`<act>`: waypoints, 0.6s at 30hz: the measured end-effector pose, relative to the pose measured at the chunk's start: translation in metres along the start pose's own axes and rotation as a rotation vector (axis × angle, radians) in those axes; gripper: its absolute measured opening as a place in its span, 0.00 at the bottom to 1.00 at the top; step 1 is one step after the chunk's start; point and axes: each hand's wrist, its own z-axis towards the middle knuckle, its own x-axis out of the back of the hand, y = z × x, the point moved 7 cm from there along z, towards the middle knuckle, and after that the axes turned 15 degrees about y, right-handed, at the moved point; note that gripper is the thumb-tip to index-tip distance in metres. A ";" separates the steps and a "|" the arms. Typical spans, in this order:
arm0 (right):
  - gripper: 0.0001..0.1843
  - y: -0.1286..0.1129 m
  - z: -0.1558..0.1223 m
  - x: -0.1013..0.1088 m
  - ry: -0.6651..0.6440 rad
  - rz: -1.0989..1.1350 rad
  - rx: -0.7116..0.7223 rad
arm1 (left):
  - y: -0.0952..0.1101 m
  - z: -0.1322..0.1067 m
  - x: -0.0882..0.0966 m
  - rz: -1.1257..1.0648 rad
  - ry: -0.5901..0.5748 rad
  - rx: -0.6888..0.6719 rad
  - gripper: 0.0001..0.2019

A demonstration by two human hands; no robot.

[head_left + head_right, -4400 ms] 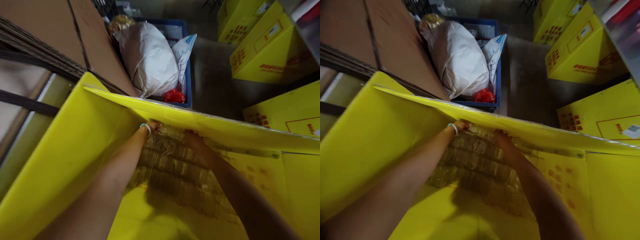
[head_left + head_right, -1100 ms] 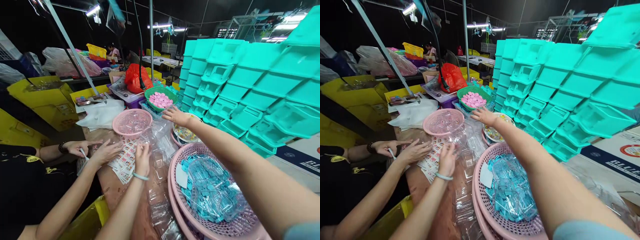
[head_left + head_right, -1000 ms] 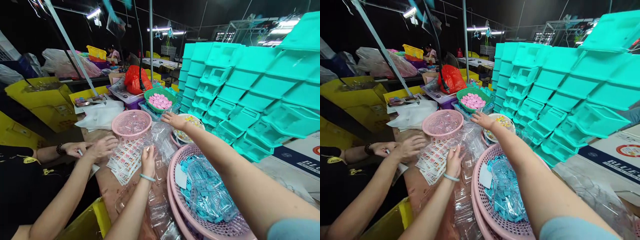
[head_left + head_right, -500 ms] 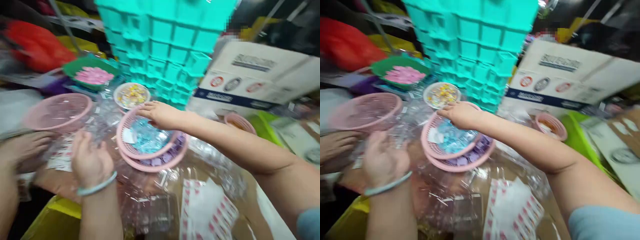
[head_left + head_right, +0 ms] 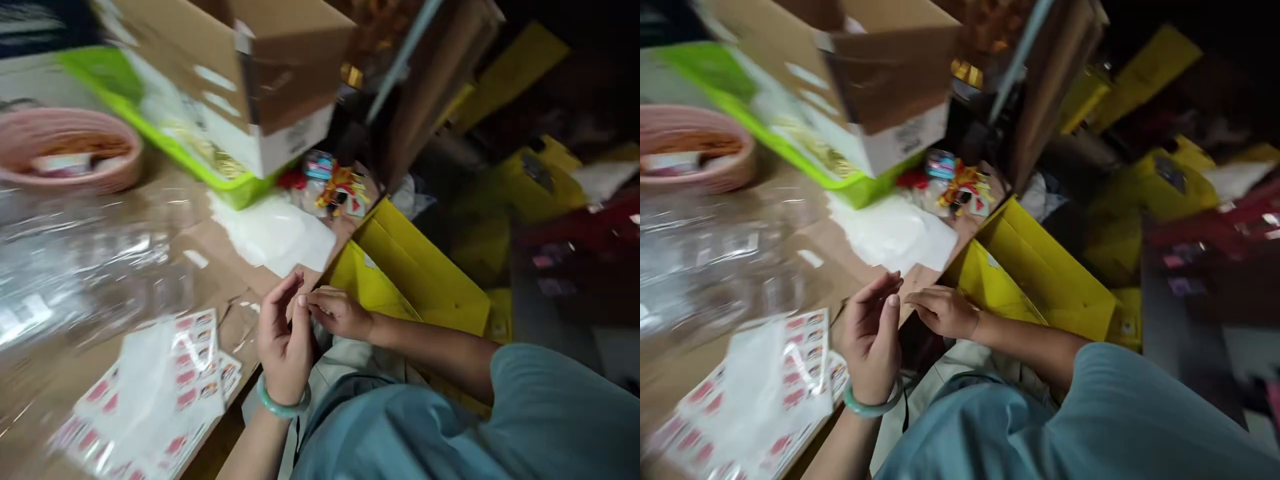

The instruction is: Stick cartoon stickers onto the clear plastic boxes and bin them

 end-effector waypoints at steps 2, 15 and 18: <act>0.12 0.048 -0.037 0.022 0.033 -0.131 -0.056 | -0.041 -0.012 -0.055 0.062 -0.201 0.018 0.11; 0.24 0.386 -0.319 0.237 -0.063 -0.671 -1.050 | -0.188 -0.113 -0.371 0.480 -1.086 -0.451 0.12; 0.20 0.447 -0.381 0.238 -0.078 -0.642 -1.158 | -0.249 -0.129 -0.428 0.801 -1.221 -0.522 0.13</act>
